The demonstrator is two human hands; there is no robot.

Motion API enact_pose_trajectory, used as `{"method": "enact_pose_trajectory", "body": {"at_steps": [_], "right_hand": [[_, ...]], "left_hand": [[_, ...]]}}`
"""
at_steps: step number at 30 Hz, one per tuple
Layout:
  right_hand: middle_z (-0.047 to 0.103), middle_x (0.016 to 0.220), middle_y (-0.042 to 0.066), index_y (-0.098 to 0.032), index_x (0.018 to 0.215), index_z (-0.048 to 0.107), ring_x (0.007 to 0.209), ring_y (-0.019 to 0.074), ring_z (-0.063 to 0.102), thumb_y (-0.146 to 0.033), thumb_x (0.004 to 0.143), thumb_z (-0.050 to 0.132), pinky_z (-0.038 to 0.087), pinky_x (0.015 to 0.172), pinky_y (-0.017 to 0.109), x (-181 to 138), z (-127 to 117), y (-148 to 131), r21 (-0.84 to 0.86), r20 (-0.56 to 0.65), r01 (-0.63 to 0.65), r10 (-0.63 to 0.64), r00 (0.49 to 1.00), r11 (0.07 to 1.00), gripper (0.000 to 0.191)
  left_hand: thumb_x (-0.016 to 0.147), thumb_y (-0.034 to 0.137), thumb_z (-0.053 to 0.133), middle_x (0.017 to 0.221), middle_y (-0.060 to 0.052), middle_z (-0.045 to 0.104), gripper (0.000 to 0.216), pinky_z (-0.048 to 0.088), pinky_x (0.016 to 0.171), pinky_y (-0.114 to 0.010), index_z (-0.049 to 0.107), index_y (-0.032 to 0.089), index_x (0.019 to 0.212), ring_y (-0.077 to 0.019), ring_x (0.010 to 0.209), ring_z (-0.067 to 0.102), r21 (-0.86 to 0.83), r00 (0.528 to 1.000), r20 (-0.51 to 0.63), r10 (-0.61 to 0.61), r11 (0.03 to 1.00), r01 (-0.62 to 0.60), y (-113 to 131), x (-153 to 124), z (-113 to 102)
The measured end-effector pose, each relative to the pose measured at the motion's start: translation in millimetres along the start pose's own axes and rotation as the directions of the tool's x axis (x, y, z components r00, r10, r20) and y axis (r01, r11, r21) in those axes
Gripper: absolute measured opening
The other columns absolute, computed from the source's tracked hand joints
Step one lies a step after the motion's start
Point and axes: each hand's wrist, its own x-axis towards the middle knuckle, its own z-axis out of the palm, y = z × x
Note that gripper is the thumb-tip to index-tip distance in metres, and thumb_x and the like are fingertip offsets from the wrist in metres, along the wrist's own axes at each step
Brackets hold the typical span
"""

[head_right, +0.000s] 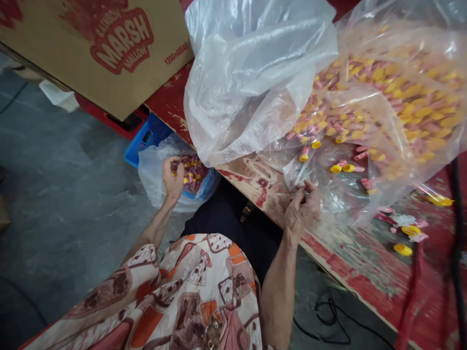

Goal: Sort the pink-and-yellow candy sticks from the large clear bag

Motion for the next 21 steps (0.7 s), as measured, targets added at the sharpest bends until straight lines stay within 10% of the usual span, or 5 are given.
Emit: {"method": "enact_pose_trajectory", "body": {"at_steps": [6,13,21], "right_hand": [[0.080,0.101,0.011,-0.018,0.126,0.075,0.062,0.0187,0.066,-0.070,0.106,0.043,0.057,0.075,0.036,0,-1,-5,0.021,-0.020,0.001,0.000,1.000,1.000,0.064],[0.077,0.084,0.009,-0.016,0.120,0.078,0.065,0.0244,0.067,-0.081,0.100,0.046,0.054,0.072,0.038,-2,-4,-13,0.037,0.000,-0.063,0.063,0.998,0.997,0.076],[0.078,0.086,0.010,-0.020,0.121,0.080,0.069,0.0268,0.070,-0.083,0.100,0.051,0.055,0.074,0.039,-5,-6,-6,0.029,0.001,-0.063,0.063,0.998,0.998,0.073]], "left_hand": [[0.119,0.044,0.039,0.130,-0.011,0.074,0.034,0.060,0.107,-0.038,0.062,0.024,0.133,-0.0227,0.121,0.073,-0.178,0.981,0.083,0.178,0.971,-0.161,69,54,68],[0.113,0.022,0.047,0.117,-0.012,0.076,0.024,0.061,0.105,-0.041,0.070,0.021,0.116,-0.0249,0.113,0.074,-0.245,0.800,0.361,0.480,0.876,-0.415,103,124,187],[0.107,0.027,0.056,0.125,-0.019,0.077,0.023,0.049,0.120,-0.058,0.073,0.019,0.120,-0.0365,0.130,0.067,-0.003,0.925,0.136,0.355,0.934,-0.358,59,246,206]]}}
